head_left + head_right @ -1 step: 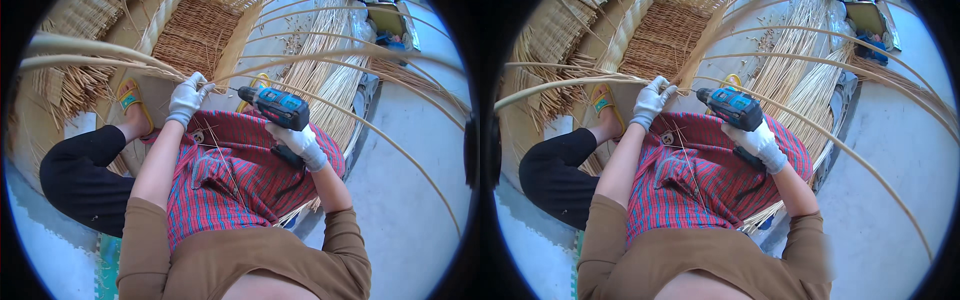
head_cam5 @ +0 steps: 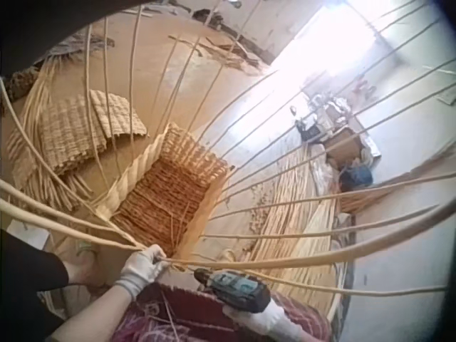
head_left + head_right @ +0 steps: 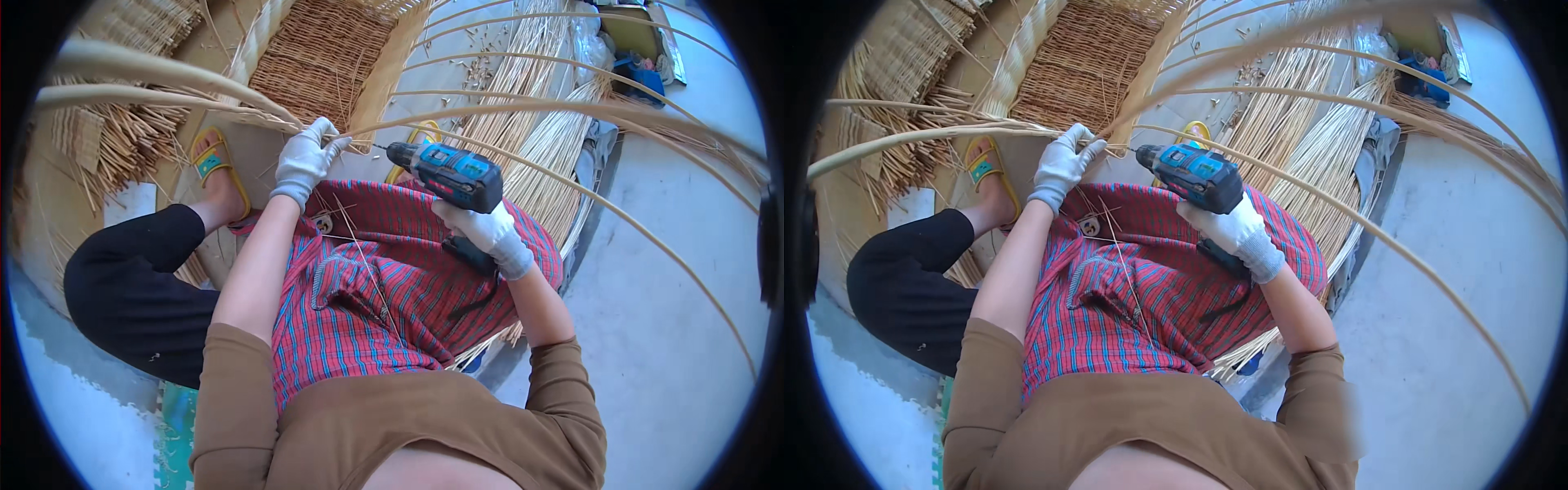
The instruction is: Weaving a rectangular basket using wicker strips, including measuring, cutting, and drilling.
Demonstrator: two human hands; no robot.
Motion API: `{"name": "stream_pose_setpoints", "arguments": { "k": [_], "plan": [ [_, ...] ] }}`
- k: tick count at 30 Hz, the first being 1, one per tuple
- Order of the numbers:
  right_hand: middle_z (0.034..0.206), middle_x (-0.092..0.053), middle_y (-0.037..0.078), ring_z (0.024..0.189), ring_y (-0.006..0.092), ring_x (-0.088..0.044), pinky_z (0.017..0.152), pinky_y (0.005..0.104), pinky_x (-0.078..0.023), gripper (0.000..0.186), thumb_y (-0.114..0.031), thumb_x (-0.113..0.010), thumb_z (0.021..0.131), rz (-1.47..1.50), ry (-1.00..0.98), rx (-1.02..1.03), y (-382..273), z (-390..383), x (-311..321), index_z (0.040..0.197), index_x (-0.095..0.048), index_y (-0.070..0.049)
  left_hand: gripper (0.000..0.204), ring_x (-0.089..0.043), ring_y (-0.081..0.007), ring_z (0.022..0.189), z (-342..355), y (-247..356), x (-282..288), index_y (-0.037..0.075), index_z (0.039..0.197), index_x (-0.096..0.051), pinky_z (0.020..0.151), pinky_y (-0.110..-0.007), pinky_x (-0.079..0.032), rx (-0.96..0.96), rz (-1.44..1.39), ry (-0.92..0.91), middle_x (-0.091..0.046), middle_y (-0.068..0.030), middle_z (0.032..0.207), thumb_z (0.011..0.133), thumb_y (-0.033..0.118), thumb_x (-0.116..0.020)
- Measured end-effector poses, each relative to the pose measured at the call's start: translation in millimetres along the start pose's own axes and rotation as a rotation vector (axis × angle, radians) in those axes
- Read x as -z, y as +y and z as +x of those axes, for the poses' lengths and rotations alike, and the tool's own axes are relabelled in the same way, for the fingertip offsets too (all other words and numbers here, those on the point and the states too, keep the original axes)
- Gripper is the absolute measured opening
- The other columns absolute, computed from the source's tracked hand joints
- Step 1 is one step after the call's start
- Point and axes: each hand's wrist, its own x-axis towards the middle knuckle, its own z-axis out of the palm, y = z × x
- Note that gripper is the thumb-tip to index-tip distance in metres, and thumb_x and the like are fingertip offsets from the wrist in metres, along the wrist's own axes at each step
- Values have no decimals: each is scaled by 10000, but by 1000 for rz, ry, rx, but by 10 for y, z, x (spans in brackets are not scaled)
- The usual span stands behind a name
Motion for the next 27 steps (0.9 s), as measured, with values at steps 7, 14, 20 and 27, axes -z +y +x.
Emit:
{"name": "stream_pose_setpoints", "arguments": {
  "k": [7, 14, 20, 27],
  "plan": [
    [1124, -658, 146, 991, 301, -658, 910, 372, -503, 516, -174, -704, 820, -306, 6, 221, 152, 94, -5, 1311, -563, -100, 301, -626, -115, 737, 85, 61, -30, 76, 919, -660, 700, -297, -507, 76, -108, -62, -705, -43, 807, 830, 331, -792],
    [1200, -640, 158, 1105, 329, -620, 977, 378, -470, 518, -178, -696, 817, -253, -9, 198, 71, 71, -9, 1313, -564, -110, 298, -635, -122, 750, 125, -10, -55, 66, 915, -655, 700, -299, -512, 44, -56, -35, -709, -42, 810, 823, 308, -802],
    [1244, -616, 147, 1132, 329, -596, 1002, 378, -452, 509, -121, -667, 814, -292, 7, 389, -9, 78, -10, 1313, -566, -111, 385, -677, -252, 815, 128, 4, -25, 105, 951, -658, 750, -383, -517, 73, -97, -70, -723, -103, 873, 781, 418, -805],
    [1261, -606, 148, 1139, 330, -591, 1003, 383, -452, 532, -134, -665, 817, -265, -12, 187, -139, 36, 3, 1334, -542, -117, 344, -666, -171, 759, 89, 96, 15, 86, 930, -671, 713, -332, -515, 87, -54, -74, -725, -67, 817, 806, 380, -800]
  ]
}}
